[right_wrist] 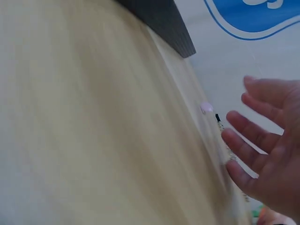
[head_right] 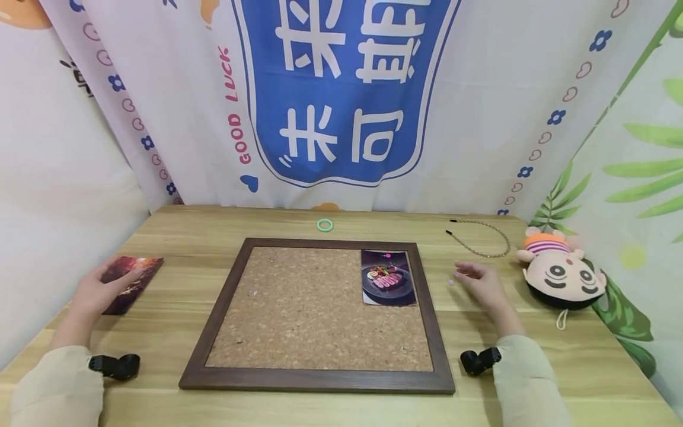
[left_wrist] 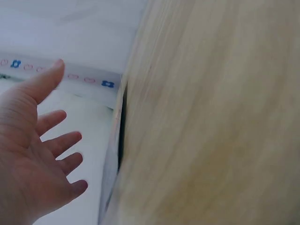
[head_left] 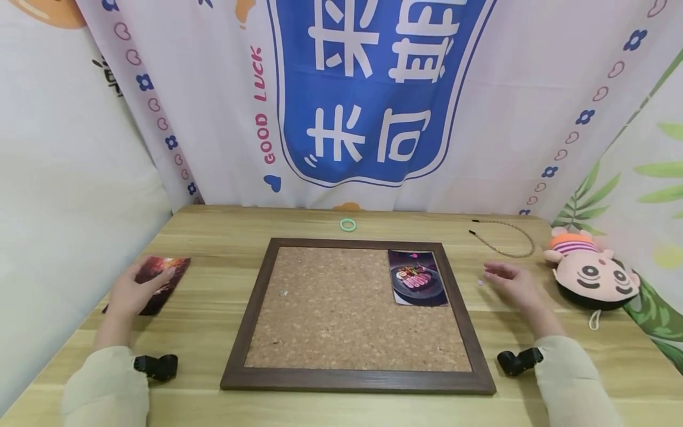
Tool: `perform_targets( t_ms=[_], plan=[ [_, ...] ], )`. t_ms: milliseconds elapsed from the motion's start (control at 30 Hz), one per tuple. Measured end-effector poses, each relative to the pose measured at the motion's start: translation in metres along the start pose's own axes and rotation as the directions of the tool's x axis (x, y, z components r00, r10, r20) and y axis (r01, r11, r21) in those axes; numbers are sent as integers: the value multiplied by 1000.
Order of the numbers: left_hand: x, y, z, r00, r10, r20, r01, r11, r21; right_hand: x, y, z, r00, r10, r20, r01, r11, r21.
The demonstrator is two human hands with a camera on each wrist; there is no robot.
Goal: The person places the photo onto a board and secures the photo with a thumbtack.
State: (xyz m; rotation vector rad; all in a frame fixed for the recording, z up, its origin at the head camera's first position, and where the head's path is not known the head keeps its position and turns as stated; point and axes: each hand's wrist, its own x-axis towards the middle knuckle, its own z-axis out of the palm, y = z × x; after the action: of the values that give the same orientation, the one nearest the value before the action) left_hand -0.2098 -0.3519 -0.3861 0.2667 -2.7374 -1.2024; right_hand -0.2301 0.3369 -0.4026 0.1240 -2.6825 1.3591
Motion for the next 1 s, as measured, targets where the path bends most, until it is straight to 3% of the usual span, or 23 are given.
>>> perform_targets(
  t_ms=[100,200,267,433,600,800,1000],
  plan=[
    [1,-8,2,999,-8,-32,9,1000,22,-1,5,5,999,-4,-39,3,1000,-15],
    [4,-18,5,997,21,-79,-13,995,104,-3,7,9,996,-10,-88,8,1000,-22],
    [4,-26,6,996,9,-92,6,985,170,-4,7,10,994,-13,-110,10,999,-35],
    [1,-37,7,996,-43,-77,64,956,286,-6,11,13,993,-27,-114,14,993,-115],
    [-4,-36,5,991,-114,-68,130,938,321,-8,12,18,992,-57,-109,36,981,-191],
    [-9,-30,0,977,-210,-45,212,911,352,-9,12,24,993,-38,-111,13,976,-219],
    [-10,-20,-4,981,-186,-57,194,901,389,-5,12,25,990,-24,-137,-6,978,-210]
  ],
)
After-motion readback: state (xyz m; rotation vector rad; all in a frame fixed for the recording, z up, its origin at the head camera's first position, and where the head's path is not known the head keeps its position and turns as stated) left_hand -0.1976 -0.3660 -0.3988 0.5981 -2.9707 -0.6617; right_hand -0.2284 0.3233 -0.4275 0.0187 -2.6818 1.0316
